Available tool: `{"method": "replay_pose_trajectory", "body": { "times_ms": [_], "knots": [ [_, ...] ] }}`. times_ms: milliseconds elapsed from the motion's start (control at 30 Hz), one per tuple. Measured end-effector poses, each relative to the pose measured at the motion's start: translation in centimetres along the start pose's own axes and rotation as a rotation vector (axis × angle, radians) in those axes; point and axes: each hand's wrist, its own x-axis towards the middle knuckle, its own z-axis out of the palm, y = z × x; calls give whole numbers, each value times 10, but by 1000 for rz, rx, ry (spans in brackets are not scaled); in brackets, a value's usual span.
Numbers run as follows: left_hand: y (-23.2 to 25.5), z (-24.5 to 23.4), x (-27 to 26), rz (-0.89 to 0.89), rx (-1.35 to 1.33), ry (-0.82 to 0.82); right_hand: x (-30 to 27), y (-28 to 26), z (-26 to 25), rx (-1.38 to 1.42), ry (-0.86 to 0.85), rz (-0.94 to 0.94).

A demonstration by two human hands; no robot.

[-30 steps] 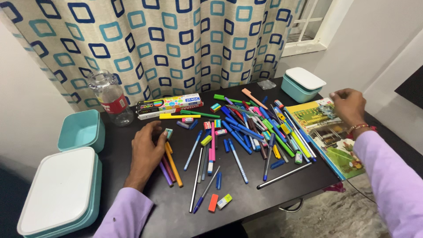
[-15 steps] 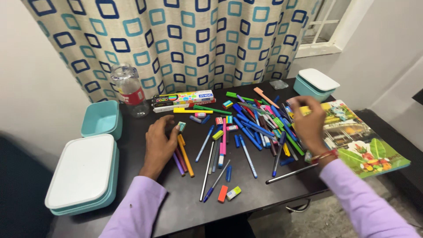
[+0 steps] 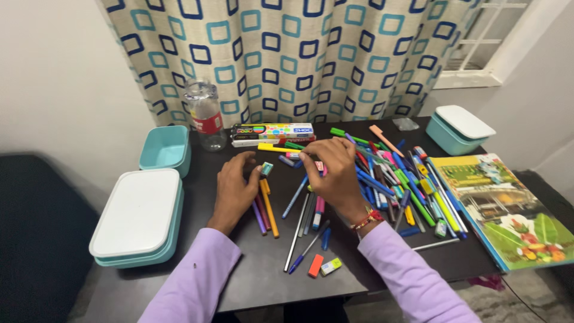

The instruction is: The person sorts a large pile of stationery items on a table, including pens, markers, highlighters, erasers, and sharpeners. They group similar items together by color and type, moving them into neat piles. The person also handles plastic containers and a water bottle, placing them aside to clear space for sorting.

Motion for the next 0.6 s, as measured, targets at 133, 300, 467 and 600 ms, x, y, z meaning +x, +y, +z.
{"method": "replay_pose_trajectory", "body": {
  "times_ms": [133, 300, 467, 600],
  "knots": [
    [6, -6, 4, 26, -15, 32, -8, 3, 18, 29, -16, 34],
    [30, -12, 4, 15, -215, 149, -17, 15, 18, 46, -1, 102],
    [74, -28, -2, -128, -603, 138, -18, 14, 11, 14, 9, 71],
    [131, -62, -37, -243, -1046, 7, -16, 11, 9, 44, 24, 62]
  ]
}}
